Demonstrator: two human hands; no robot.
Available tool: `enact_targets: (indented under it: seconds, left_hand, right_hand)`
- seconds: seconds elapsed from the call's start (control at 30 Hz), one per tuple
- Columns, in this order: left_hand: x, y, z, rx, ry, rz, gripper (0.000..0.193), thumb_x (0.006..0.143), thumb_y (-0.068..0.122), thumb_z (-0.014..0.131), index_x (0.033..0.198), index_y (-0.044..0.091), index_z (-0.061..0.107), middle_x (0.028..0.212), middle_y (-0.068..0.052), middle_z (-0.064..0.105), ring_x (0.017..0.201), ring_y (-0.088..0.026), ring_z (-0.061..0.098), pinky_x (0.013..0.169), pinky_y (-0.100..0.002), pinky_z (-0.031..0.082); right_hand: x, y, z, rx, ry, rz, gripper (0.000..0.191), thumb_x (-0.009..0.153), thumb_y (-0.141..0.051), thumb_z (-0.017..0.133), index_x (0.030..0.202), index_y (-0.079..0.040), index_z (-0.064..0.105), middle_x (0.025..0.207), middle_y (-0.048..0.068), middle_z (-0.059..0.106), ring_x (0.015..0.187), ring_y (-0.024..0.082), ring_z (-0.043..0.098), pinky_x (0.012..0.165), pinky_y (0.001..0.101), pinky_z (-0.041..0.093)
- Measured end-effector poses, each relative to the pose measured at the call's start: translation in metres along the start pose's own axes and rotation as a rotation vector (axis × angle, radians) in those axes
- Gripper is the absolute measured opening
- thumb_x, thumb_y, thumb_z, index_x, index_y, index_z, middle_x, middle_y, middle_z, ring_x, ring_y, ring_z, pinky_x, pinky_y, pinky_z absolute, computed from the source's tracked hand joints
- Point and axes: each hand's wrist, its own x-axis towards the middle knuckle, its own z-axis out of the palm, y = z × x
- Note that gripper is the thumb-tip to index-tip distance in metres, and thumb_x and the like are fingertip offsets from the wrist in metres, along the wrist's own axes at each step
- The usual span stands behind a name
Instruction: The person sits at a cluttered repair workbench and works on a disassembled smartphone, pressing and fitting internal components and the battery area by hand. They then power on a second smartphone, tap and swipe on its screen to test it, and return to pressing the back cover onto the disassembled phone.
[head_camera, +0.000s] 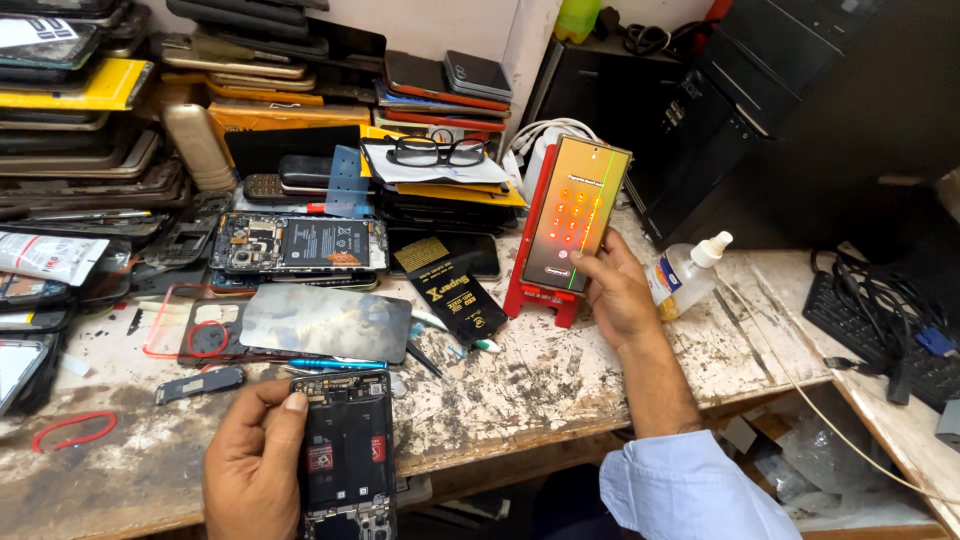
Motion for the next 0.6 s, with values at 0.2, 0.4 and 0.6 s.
enact_targets:
  seconds: [0.2,0.4,0.6]
  left_hand:
    - [0.0006,-0.0023,-0.0017,-0.012,0.001,0.000,0.017,0.103,0.005,0.056,0.114,-0.006,0.064,0.091,-0.009,0.073,0.081,-0.008,0.065,0.073,-0.021,0.051]
    - [0.0023,-0.0044,-0.0034,-0.020,-0.004,0.015,0.017,0.103,0.004,0.057,0.115,-0.006,0.063,0.092,-0.008,0.073,0.081,-0.007,0.064,0.074,-0.021,0.051]
    - [0.0023,-0.0041,-0.0036,-0.018,0.003,-0.023,0.018,0.103,0.004,0.056,0.115,-0.005,0.064,0.090,-0.008,0.073,0.079,-0.008,0.064,0.072,-0.021,0.051]
  right_hand:
    - [0.0061,0.0016,0.0072,-0.035,0.097,-0.011,0.048,0.093,-0.009,0.067,0.138,0.000,0.052,0.124,0.013,0.066,0.112,0.019,0.064,0.099,0.0352,0.052]
    - [0.0046,0.0026,0.0095,0.049,0.100,-0.029,0.040,0.101,-0.019,0.060,0.135,0.002,0.055,0.124,0.010,0.067,0.111,0.015,0.065,0.097,0.0320,0.054]
    - [0.0031,0.0031,0.0081,0.056,0.146,-0.026,0.041,0.101,-0.020,0.057,0.136,-0.001,0.055,0.125,0.009,0.068,0.115,0.014,0.065,0.101,0.0293,0.053]
